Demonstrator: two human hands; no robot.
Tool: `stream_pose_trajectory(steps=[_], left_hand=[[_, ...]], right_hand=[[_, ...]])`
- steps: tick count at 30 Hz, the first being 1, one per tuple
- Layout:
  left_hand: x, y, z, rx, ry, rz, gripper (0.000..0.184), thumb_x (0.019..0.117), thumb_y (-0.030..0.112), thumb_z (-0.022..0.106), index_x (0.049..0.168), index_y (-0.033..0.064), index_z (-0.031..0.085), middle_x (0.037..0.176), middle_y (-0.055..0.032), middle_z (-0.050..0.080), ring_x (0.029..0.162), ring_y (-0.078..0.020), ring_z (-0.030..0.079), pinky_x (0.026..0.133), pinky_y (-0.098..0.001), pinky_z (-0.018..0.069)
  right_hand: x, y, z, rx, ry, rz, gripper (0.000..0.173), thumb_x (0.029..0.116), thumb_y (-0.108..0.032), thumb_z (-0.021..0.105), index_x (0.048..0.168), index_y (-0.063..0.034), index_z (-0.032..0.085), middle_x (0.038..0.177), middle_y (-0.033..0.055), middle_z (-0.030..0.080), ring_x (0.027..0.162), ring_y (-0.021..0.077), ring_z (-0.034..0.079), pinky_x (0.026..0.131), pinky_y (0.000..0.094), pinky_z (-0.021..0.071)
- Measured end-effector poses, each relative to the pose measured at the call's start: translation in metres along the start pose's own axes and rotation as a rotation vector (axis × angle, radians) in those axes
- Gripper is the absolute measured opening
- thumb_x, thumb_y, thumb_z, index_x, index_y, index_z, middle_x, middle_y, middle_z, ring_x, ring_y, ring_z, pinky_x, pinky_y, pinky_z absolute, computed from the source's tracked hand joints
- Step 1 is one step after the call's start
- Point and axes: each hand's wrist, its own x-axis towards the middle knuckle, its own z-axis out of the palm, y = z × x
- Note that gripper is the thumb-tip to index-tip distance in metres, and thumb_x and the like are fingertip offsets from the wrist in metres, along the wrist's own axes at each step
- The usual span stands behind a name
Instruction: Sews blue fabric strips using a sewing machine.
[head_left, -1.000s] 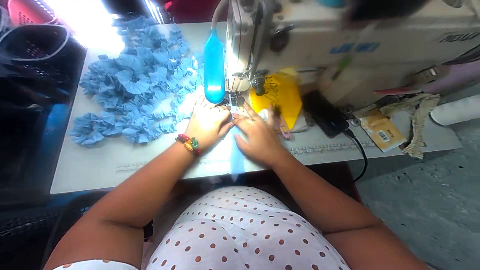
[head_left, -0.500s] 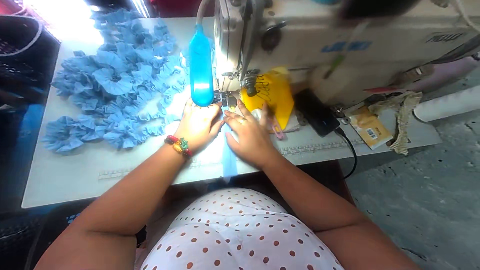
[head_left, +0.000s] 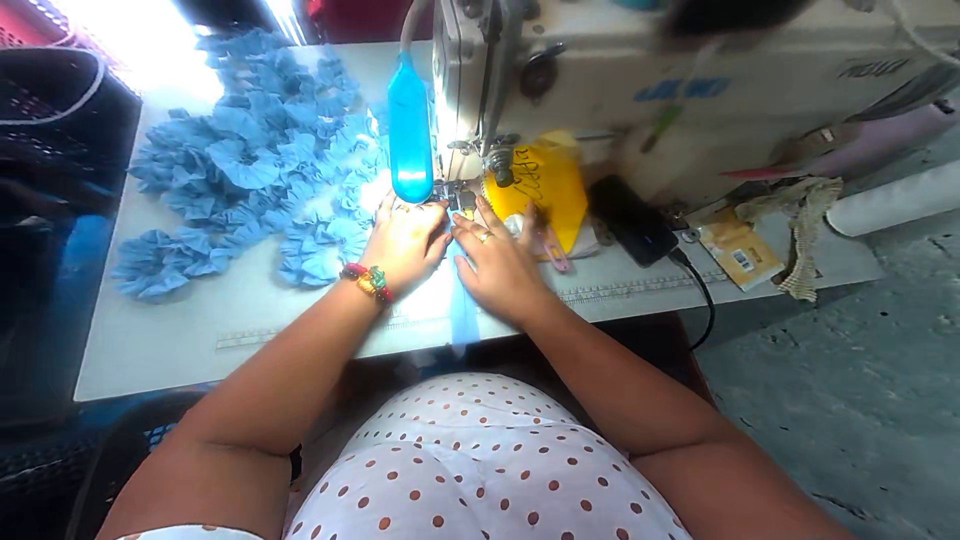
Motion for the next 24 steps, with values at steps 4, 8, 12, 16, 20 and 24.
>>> stream_pose_trajectory(steps=[4, 8, 12, 16, 20, 24], left_hand=[[0.0, 0.0, -0.001, -0.001, 0.005, 0.009, 0.043, 0.1059, 0.036, 0.042, 0.134, 0.0108, 0.063, 0.145, -0.0061, 0.061, 0.147, -0.0272, 0.043, 0.124, -0.0611, 0.0117], [-0.001, -0.002, 0.001, 0.023, 0.018, 0.009, 0.043, 0.1058, 0.038, 0.042, 0.131, 0.0117, 0.065, 0.144, -0.0067, 0.061, 0.147, -0.0272, 0.043, 0.125, -0.0606, 0.0126], [-0.009, -0.003, 0.0, 0.108, 0.147, -0.02, 0.039, 0.1057, 0.034, 0.045, 0.126, 0.0095, 0.067, 0.128, -0.0119, 0.069, 0.133, -0.0301, 0.057, 0.121, -0.0565, 0.0271], [-0.014, -0.005, -0.002, 0.142, 0.186, -0.035, 0.034, 0.1044, 0.029, 0.047, 0.121, 0.0102, 0.069, 0.126, -0.0112, 0.07, 0.134, -0.0294, 0.056, 0.118, -0.0554, 0.0308], [-0.012, -0.009, -0.001, 0.157, 0.234, -0.117, 0.033, 0.1041, 0.029, 0.047, 0.122, 0.0116, 0.069, 0.129, -0.0102, 0.068, 0.13, -0.0283, 0.059, 0.115, -0.0532, 0.0347], [-0.01, -0.005, -0.006, 0.156, 0.175, -0.26, 0.037, 0.1023, 0.029, 0.05, 0.13, 0.0112, 0.066, 0.137, -0.0114, 0.064, 0.138, -0.0304, 0.051, 0.12, -0.0532, 0.0274]], right_hand=[[0.013, 0.009, -0.006, 0.012, 0.15, 0.064, 0.035, 0.1051, -0.024, 0.051, 0.135, -0.0127, 0.067, 0.145, 0.0089, 0.061, 0.148, 0.034, 0.041, 0.119, 0.0751, 0.0116], [0.042, 0.027, -0.019, -0.111, 0.053, 0.141, 0.039, 0.1065, -0.022, 0.049, 0.144, -0.0165, 0.06, 0.145, 0.0096, 0.061, 0.151, 0.0353, 0.037, 0.121, 0.0729, 0.0037], [0.056, 0.033, -0.022, -0.094, -0.02, 0.159, 0.033, 0.1044, -0.028, 0.056, 0.132, -0.0152, 0.07, 0.139, 0.0103, 0.065, 0.151, 0.0335, 0.037, 0.119, 0.0751, -0.0005], [0.055, 0.034, -0.014, -0.005, 0.039, 0.18, 0.033, 0.1017, -0.026, 0.062, 0.133, -0.0186, 0.069, 0.137, 0.0095, 0.065, 0.146, 0.034, 0.042, 0.118, 0.076, 0.0057], [0.059, 0.036, -0.015, 0.066, 0.011, 0.196, 0.032, 0.1012, -0.026, 0.064, 0.131, -0.0182, 0.071, 0.137, 0.0097, 0.065, 0.146, 0.0344, 0.042, 0.118, 0.0753, 0.0062], [0.069, 0.042, -0.017, 0.204, -0.067, 0.198, 0.03, 0.0993, -0.024, 0.066, 0.128, -0.0181, 0.072, 0.135, 0.0117, 0.066, 0.147, 0.0359, 0.04, 0.118, 0.0741, 0.0077]])
